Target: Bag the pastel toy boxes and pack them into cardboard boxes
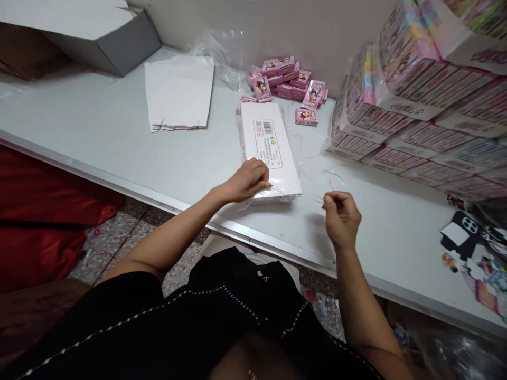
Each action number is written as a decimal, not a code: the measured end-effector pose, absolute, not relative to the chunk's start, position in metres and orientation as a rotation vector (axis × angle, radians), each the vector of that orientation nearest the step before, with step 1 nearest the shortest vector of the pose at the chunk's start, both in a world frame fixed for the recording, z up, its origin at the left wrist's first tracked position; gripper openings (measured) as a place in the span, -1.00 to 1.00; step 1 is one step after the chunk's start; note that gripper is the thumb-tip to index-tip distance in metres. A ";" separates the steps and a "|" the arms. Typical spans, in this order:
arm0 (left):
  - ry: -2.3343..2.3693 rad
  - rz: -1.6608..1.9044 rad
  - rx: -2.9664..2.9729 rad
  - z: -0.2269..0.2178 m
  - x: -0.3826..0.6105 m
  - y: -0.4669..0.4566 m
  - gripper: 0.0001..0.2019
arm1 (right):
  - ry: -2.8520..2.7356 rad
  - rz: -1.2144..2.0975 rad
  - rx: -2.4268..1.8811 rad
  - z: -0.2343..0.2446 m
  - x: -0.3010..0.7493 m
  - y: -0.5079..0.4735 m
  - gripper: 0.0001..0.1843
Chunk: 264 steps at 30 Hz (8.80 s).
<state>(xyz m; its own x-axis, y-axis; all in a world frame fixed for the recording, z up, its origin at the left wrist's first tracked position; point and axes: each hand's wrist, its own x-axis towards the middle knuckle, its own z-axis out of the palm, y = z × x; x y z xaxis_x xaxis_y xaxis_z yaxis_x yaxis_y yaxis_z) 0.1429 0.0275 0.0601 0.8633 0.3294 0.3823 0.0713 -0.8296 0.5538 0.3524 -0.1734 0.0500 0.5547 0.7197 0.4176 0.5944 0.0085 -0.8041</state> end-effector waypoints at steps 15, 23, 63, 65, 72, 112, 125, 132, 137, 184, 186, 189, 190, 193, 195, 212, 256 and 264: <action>0.228 0.608 2.503 0.064 0.142 0.029 -0.79 | -1.347 0.163 -1.619 0.006 0.304 -0.170 -0.87; 0.264 0.565 2.493 0.067 0.142 0.027 -0.78 | -0.791 0.693 -1.621 0.022 0.299 -0.169 -0.64; 0.234 0.475 2.483 0.072 0.139 0.030 -0.50 | -1.327 0.237 -1.435 0.049 0.353 -0.188 -0.88; 0.235 0.467 2.499 0.072 0.139 0.030 -0.52 | -1.284 0.309 -1.440 0.048 0.358 -0.189 -0.91; 0.261 0.425 2.613 0.071 0.141 0.026 -0.63 | -1.192 0.305 -1.416 0.050 0.371 -0.162 -0.93; 0.354 0.471 2.559 0.070 0.145 0.018 -0.71 | -0.876 0.456 -1.960 0.022 0.391 -0.085 -0.63; 0.346 0.544 2.534 0.065 0.146 0.017 -0.71 | -1.429 -0.052 -1.963 0.042 0.344 -0.121 -0.14; 0.318 0.805 2.031 0.067 0.134 0.030 -0.70 | -2.031 -0.268 -1.719 0.047 0.310 -0.116 -0.55; 0.950 1.136 1.357 0.044 0.099 0.006 -0.54 | -2.004 -0.269 -1.711 0.044 0.311 -0.114 -0.56; 0.938 0.992 0.947 0.036 0.107 -0.048 -0.50 | -1.966 -0.341 -1.634 0.041 0.308 -0.112 -0.66; 0.953 1.133 1.058 0.037 0.108 -0.052 -0.57 | -1.971 -0.347 -1.634 0.041 0.308 -0.112 -0.65; 0.995 1.247 1.109 0.038 0.114 -0.060 -0.64 | -1.973 -0.342 -1.640 0.043 0.307 -0.111 -0.65; 0.991 1.262 1.090 0.038 0.117 -0.062 -0.64 | -1.972 -0.339 -1.646 0.043 0.307 -0.111 -0.65; 1.001 1.323 1.008 0.040 0.125 -0.062 -0.62 | -1.959 -0.320 -1.689 0.044 0.306 -0.111 -0.64; 1.071 1.444 0.956 0.042 0.125 -0.055 -0.61 | -1.949 -0.297 -1.722 0.045 0.306 -0.111 -0.63; 1.075 1.007 1.254 0.059 0.095 -0.052 -0.71 | -1.941 -0.405 -1.557 0.042 0.307 -0.109 -0.69; 1.351 1.042 1.007 0.000 0.158 -0.041 -0.66 | -1.913 -0.465 -1.586 0.042 0.301 -0.108 -0.72; 1.421 0.918 1.037 -0.002 0.141 -0.023 -0.85 | -1.913 -0.462 -1.605 0.042 0.300 -0.107 -0.70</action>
